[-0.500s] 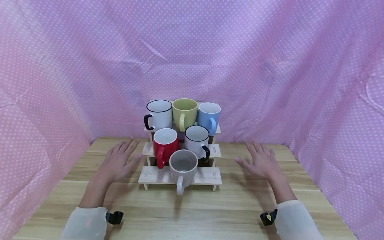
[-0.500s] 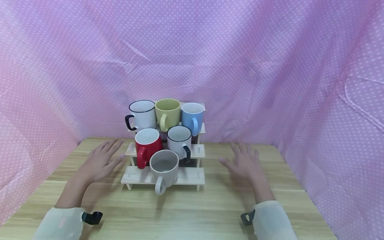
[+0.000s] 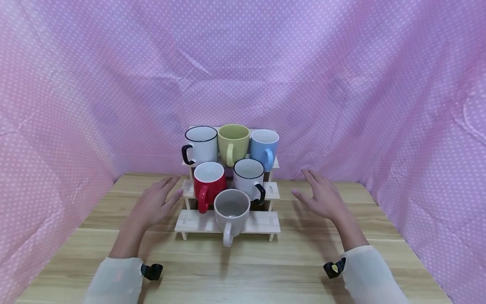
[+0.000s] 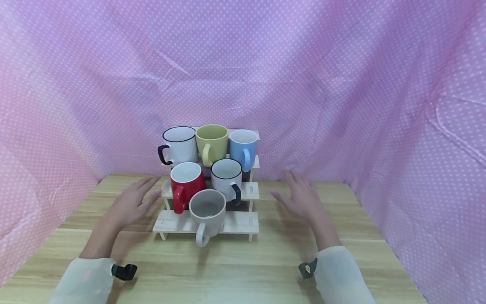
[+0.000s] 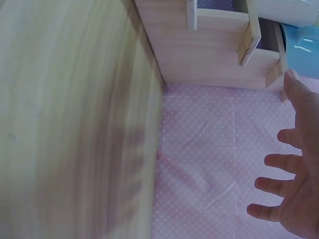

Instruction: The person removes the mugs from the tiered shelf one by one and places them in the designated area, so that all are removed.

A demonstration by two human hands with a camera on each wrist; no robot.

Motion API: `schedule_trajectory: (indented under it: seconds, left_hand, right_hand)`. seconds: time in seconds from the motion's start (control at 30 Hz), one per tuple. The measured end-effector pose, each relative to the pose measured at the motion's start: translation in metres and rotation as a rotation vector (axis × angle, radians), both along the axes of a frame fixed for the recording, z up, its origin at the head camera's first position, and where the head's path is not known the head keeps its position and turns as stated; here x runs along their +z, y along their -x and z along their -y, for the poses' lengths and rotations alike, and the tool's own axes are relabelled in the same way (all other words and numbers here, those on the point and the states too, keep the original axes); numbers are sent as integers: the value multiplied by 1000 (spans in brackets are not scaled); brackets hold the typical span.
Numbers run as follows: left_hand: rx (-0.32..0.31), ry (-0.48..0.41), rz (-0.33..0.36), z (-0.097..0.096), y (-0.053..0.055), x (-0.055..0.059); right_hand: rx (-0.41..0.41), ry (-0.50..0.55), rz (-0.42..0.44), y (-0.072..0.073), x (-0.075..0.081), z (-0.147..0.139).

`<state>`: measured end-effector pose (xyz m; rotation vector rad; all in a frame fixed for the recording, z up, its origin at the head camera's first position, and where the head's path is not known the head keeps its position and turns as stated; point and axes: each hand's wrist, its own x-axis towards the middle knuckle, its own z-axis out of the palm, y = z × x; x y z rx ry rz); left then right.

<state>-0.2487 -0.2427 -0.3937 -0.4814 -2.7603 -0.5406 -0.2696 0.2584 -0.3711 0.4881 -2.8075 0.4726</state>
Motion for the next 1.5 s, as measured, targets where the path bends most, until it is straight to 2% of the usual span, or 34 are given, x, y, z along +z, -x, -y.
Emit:
schedule_trajectory:
  seconds: [0.13,0.43,0.73,0.97,1.17,1.5]
  left_hand:
    - [-16,-27,-8,-3,5,-1]
    - [-29,-101,30,-8,18,-1]
    - [-42,-247,52,-16,22,-1]
    - [-11,-357,64,-17,22,-4]
    - [18,-418,59,-17,24,-5]
    - [105,-597,161,-19,24,-5]
  right_hand:
    - [17,19,-39,4,5,7]
    - [51,35,-62,7,21,26]
    - [102,61,-105,9,34,40]
    - [122,77,-91,8,42,51]
    - [158,84,-141,9,48,60]
    - [173,157,-181,13,55,71]
